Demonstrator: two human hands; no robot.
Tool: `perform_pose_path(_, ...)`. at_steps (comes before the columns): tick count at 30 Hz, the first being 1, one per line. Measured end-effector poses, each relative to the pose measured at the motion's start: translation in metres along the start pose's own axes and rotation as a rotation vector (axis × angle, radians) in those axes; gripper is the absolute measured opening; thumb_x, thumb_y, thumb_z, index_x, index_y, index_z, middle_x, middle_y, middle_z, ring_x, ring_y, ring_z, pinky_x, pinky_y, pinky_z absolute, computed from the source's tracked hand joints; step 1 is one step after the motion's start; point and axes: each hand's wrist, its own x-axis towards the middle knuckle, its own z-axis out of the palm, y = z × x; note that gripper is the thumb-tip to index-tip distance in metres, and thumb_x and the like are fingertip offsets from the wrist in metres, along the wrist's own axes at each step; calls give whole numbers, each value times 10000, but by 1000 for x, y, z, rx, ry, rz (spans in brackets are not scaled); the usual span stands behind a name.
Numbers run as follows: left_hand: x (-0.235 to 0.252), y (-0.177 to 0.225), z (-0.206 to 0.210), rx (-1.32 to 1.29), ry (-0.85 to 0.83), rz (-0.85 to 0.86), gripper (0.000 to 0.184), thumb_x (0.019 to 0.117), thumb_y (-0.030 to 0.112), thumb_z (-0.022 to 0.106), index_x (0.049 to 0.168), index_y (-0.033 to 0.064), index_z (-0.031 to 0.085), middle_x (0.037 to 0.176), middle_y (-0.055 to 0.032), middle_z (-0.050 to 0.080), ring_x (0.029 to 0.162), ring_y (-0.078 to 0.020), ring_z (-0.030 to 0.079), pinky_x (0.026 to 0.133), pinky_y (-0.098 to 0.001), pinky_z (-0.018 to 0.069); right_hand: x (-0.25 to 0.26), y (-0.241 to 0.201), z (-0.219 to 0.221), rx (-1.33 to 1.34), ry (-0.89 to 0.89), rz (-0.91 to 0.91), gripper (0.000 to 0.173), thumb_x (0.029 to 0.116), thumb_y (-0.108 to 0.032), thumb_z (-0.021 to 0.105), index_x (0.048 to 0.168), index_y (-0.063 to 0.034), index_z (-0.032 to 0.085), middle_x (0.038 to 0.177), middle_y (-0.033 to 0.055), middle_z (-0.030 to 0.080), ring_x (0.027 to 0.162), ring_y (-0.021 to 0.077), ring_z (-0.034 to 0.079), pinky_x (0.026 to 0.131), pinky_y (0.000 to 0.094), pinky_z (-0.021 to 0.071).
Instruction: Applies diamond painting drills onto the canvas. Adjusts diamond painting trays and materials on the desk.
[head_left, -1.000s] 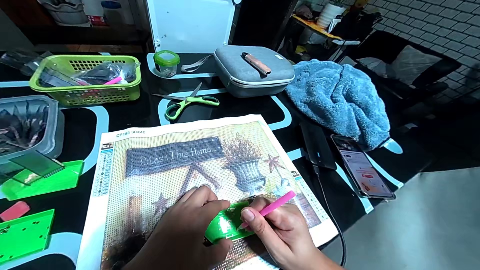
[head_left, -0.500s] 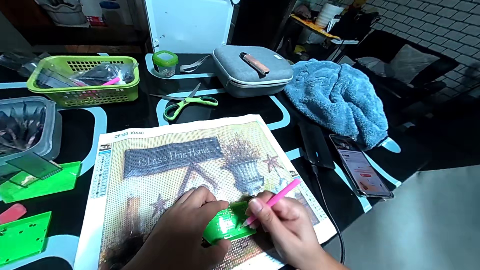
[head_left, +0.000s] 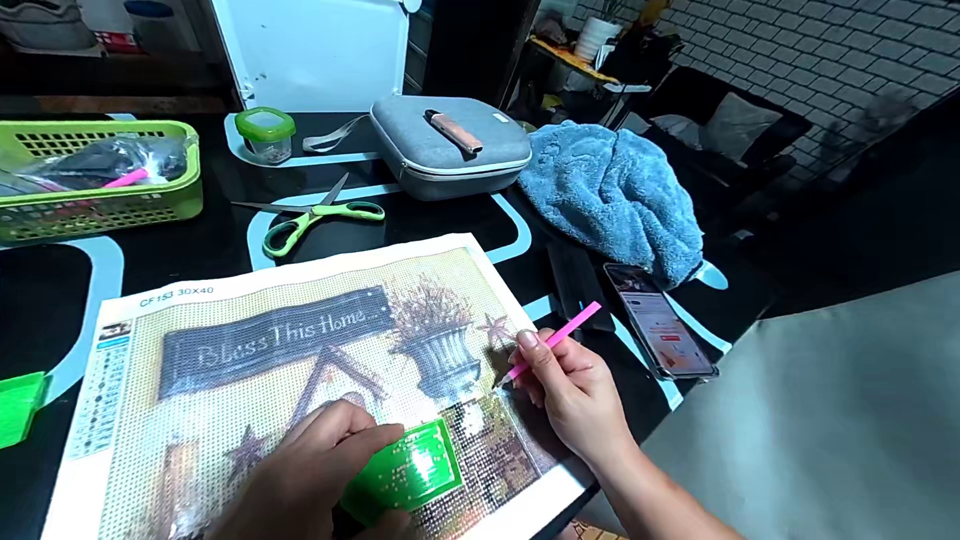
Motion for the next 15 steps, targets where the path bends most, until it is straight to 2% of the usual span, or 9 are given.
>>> perform_pose_path(15,0,5,-4,-1,-38,-40,479,833,299,826,1247,77,735,1078,-168,660,961,-282,643,796,-400,549,-4,1,2,-85,-50,-132,299,1069,-224,528,815,-130,655,684,-74,640,580,-28,583,537,113,480)
